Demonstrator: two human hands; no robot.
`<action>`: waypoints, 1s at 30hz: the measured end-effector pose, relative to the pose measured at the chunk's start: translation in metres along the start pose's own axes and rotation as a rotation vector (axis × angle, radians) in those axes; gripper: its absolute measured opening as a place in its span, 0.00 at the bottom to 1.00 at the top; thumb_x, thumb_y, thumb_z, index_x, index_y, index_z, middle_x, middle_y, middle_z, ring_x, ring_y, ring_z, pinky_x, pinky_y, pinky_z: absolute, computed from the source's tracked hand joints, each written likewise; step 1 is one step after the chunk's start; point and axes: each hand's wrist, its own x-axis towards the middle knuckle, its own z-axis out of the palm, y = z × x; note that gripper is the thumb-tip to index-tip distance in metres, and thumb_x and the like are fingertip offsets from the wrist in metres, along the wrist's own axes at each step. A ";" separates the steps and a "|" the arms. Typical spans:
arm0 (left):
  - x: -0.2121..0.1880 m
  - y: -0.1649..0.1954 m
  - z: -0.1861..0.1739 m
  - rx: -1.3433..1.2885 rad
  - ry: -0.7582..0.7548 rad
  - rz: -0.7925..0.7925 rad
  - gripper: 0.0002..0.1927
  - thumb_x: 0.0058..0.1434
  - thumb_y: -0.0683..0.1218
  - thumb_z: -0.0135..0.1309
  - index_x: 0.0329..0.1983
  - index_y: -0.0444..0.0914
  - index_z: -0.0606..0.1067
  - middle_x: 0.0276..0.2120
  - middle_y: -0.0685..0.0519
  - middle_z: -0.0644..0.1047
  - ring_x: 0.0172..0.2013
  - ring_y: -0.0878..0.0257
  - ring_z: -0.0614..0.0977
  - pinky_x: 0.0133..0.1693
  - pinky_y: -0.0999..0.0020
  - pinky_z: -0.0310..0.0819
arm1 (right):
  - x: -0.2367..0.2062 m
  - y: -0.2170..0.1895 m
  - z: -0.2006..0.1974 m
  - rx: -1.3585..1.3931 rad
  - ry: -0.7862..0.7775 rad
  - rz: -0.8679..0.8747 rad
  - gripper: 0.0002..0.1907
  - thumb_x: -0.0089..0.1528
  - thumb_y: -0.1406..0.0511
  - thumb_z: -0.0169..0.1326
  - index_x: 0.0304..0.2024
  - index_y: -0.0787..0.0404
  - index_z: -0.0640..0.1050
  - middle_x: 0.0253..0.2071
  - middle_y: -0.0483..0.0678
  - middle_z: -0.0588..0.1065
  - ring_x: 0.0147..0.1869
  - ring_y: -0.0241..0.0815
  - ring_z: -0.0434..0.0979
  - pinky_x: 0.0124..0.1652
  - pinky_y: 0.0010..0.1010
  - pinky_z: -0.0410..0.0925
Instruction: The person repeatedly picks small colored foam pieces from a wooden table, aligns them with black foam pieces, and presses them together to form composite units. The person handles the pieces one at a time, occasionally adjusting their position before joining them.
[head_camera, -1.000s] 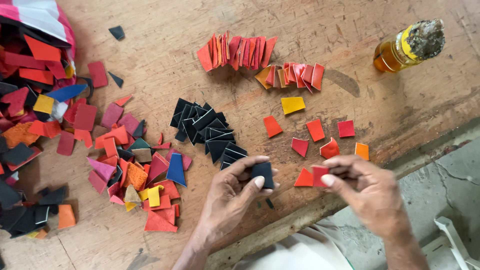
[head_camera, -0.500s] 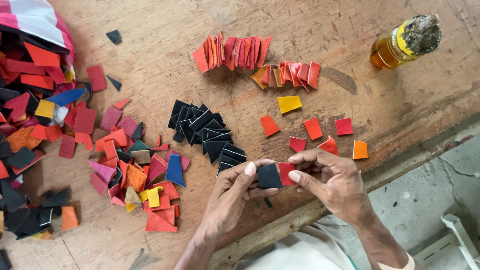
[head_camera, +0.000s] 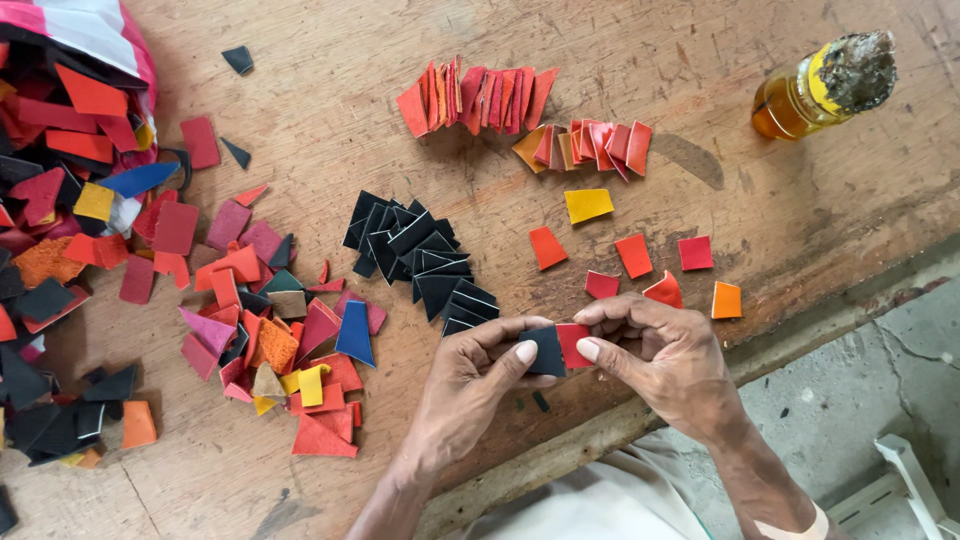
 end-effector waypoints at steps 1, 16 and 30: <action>0.000 0.000 0.000 -0.018 0.005 0.005 0.17 0.68 0.42 0.51 0.58 0.29 0.76 0.46 0.47 0.81 0.43 0.63 0.84 0.46 0.69 0.86 | 0.000 0.000 0.000 0.005 0.002 0.012 0.16 0.58 0.72 0.63 0.49 0.66 0.81 0.39 0.48 0.82 0.39 0.33 0.82 0.38 0.22 0.77; 0.001 0.002 0.002 0.002 0.048 -0.043 0.16 0.68 0.41 0.51 0.57 0.30 0.76 0.43 0.47 0.82 0.39 0.63 0.86 0.43 0.71 0.86 | 0.001 0.001 -0.001 -0.007 0.007 0.017 0.16 0.57 0.72 0.63 0.48 0.67 0.81 0.40 0.46 0.81 0.41 0.31 0.80 0.39 0.20 0.76; 0.001 -0.005 0.001 0.061 0.027 0.017 0.14 0.65 0.43 0.58 0.50 0.29 0.78 0.37 0.48 0.84 0.36 0.65 0.85 0.36 0.71 0.86 | 0.000 -0.011 0.012 -0.021 0.010 0.008 0.12 0.59 0.70 0.63 0.45 0.67 0.82 0.37 0.46 0.82 0.38 0.31 0.83 0.37 0.20 0.78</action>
